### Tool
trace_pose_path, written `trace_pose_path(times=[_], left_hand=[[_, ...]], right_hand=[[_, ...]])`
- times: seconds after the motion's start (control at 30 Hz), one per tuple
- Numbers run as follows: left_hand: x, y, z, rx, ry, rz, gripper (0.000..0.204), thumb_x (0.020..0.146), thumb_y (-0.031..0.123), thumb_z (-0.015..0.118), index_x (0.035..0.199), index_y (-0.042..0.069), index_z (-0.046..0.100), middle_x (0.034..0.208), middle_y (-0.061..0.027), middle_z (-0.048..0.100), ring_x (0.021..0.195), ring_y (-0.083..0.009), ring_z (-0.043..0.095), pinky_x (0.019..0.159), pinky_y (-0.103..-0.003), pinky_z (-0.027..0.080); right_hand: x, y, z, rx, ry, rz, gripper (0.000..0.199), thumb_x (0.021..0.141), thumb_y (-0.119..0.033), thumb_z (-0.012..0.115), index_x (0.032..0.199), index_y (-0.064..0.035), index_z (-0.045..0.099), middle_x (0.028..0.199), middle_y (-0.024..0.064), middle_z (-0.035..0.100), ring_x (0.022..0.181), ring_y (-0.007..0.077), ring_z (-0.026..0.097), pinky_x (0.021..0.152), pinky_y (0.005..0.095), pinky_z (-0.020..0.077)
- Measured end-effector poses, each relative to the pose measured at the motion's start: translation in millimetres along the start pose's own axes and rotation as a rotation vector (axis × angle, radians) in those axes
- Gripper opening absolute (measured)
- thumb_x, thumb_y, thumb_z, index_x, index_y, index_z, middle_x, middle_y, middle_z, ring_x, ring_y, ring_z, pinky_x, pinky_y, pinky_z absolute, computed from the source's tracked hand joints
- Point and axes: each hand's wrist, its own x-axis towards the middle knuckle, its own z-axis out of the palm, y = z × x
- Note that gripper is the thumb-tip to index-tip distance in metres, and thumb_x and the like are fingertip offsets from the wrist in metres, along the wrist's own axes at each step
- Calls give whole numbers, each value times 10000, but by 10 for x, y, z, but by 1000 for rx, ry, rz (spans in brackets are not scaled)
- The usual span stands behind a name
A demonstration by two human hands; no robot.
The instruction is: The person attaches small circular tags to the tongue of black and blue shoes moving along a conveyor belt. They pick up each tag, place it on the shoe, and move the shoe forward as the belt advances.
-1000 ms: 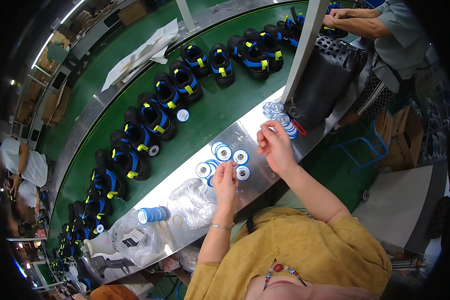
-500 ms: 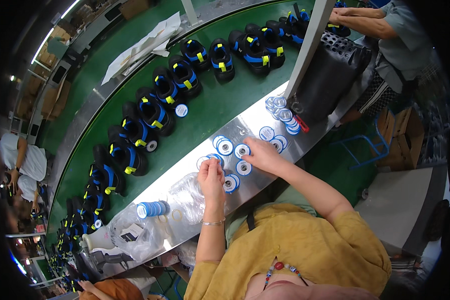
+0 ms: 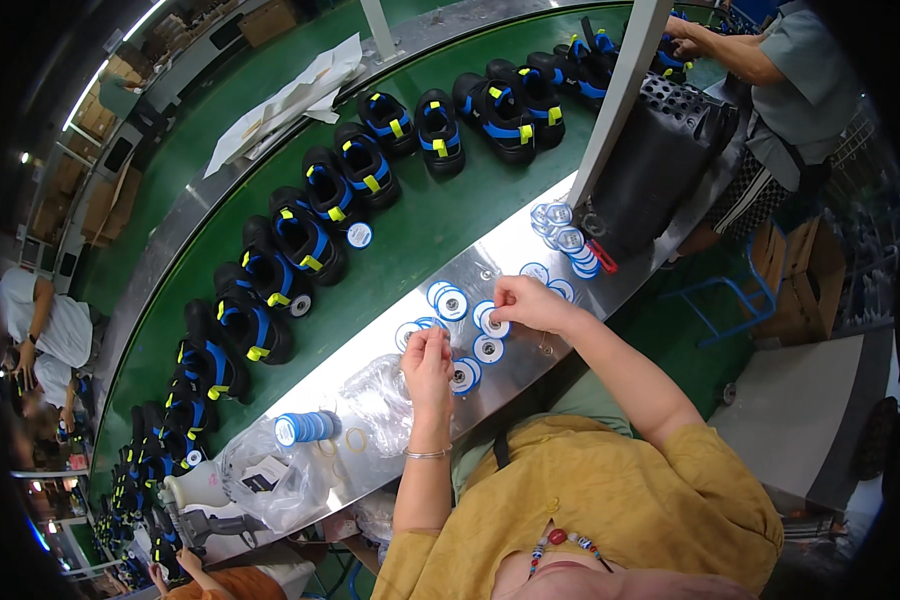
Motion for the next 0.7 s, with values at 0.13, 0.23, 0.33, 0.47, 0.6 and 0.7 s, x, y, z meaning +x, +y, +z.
trace_pose_path(times=[0.13,0.23,0.33,0.47,0.6,0.7], left_hand=[[35,-62,44,58,-10,25,104,917,114,616,889,26,568,686,3,518,447,-18,333,375,-175,204],[47,-62,110,74,-13,14,103,892,89,642,897,13,573,717,-4,538,450,-15,332,374,-173,194],[38,-35,216,17,-36,-20,121,884,97,658,899,5,580,732,-6,549,453,-8,326,375,-174,190],[19,44,415,36,-116,-35,134,882,118,669,918,12,596,740,12,556,462,4,323,382,-168,191],[54,103,443,151,-248,-89,111,857,71,684,916,29,599,751,9,589,478,9,380,389,-158,221],[41,97,512,151,-210,-81,116,848,40,683,921,39,593,746,-2,608,476,3,401,385,-158,229]], right_hand=[[-22,42,-49,122,126,24,75,811,-45,676,842,-19,613,704,9,595,651,68,545,571,222,436],[-62,11,-15,339,273,-34,60,822,-50,655,851,-4,629,738,18,629,672,73,565,605,221,444],[-225,-268,22,484,311,-55,66,865,-34,636,923,-13,613,786,-7,617,711,43,549,631,187,433],[-296,-342,10,467,151,-174,92,873,-39,635,950,-2,600,808,-3,617,747,42,552,661,188,440],[-309,-424,-56,264,101,-264,124,893,-83,619,947,27,598,759,16,602,716,52,531,653,227,446],[-328,-451,-77,166,225,-301,165,927,-87,540,1035,29,588,720,53,589,680,97,548,647,260,463]])
